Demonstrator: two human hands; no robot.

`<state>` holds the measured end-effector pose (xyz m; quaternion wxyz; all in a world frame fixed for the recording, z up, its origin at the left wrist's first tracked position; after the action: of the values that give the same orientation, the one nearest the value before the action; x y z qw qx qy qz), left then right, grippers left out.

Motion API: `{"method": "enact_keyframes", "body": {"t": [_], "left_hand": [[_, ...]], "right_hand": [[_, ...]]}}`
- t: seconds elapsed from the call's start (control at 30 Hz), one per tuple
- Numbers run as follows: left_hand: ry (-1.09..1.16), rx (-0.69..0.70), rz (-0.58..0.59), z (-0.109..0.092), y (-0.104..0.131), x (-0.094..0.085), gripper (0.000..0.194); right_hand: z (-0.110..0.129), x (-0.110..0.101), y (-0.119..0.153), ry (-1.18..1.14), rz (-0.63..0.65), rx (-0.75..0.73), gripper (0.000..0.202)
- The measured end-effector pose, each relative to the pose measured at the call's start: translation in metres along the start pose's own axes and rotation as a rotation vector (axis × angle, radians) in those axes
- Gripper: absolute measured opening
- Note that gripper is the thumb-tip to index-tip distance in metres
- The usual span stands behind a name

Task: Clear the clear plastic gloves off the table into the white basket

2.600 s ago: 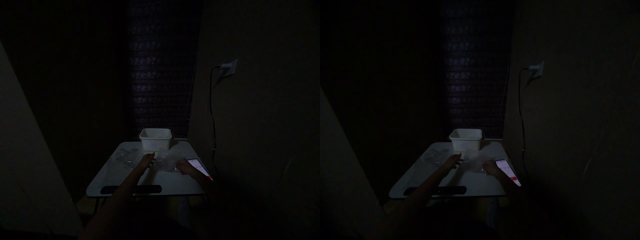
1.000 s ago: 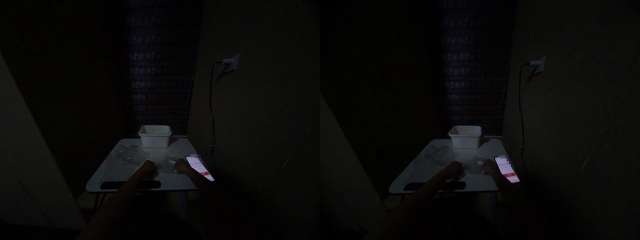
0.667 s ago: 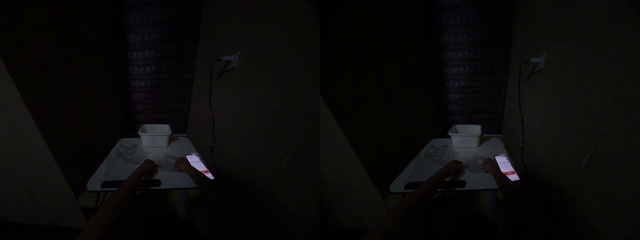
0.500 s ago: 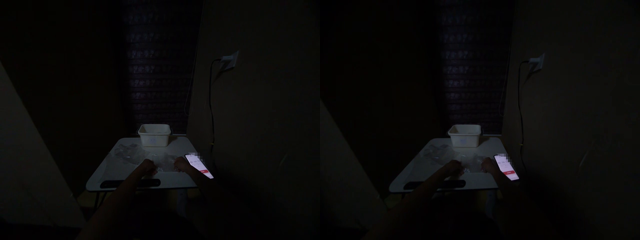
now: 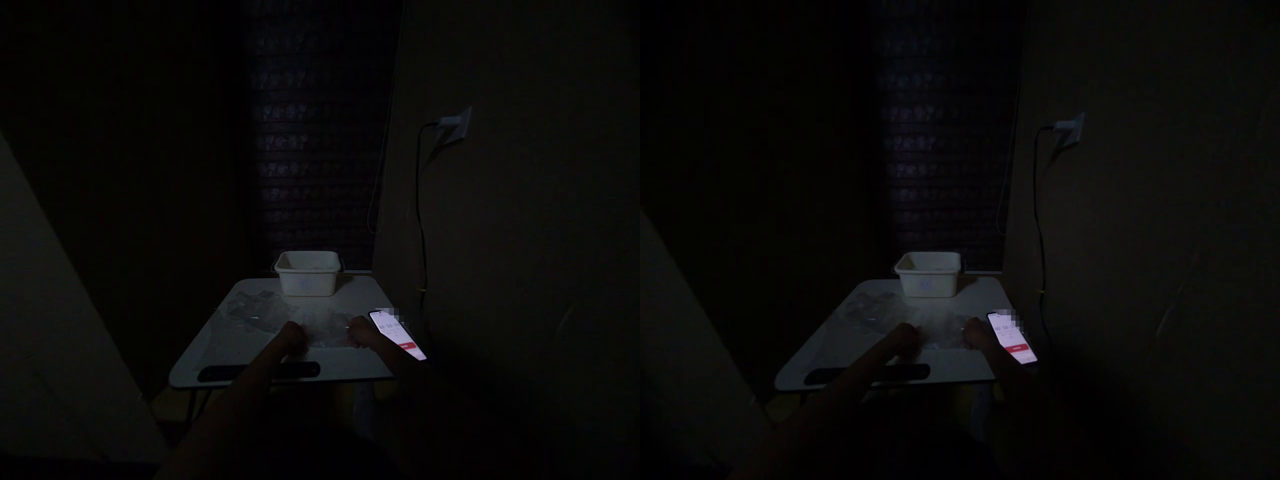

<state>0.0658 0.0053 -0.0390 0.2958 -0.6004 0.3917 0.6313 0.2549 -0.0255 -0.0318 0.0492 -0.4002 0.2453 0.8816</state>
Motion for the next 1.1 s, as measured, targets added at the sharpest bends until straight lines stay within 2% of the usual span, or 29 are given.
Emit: {"method": "enact_keyframes", "body": {"t": [0.1, 0.3, 0.53, 0.63, 0.9, 1.1], "left_hand": [[-0.045, -0.060, 0.054, 0.000, -0.001, -0.002, 0.011], [-0.036, -0.137, 0.061, -0.004, -0.003, -0.006, 0.016], [0.085, -0.196, 0.074, -0.010, -0.002, -0.009, 0.016], [0.165, -0.215, 0.054, -0.012, -0.001, -0.011, 0.024], [0.326, -0.286, 0.014, -0.012, -0.003, -0.013, 0.023], [0.398, -0.321, 0.008, -0.014, -0.003, -0.016, 0.026]], "right_hand": [[-0.001, -0.001, -0.003, 0.026, -0.016, 0.001, 0.014], [-0.001, -0.003, -0.004, 0.103, -0.077, 0.010, 0.009], [-0.006, -0.006, 0.000, 0.165, -0.150, -0.019, 0.023], [-0.007, -0.009, 0.000, 0.199, -0.179, -0.033, 0.028], [-0.007, -0.006, -0.003, 0.299, -0.238, -0.078, 0.033], [-0.008, -0.006, -0.001, 0.341, -0.235, -0.112, 0.033]]}}
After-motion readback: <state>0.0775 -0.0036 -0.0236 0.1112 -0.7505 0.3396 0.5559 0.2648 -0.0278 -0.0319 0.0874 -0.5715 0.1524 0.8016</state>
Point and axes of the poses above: each hand's wrist, its own y-axis away from the middle knuckle, its own x-axis out of the palm, z = x × y, the point moved 1 cm from there along -y, towards the middle knuckle, and after that the axes turned 14 degrees about x, right-handed, at the moved point
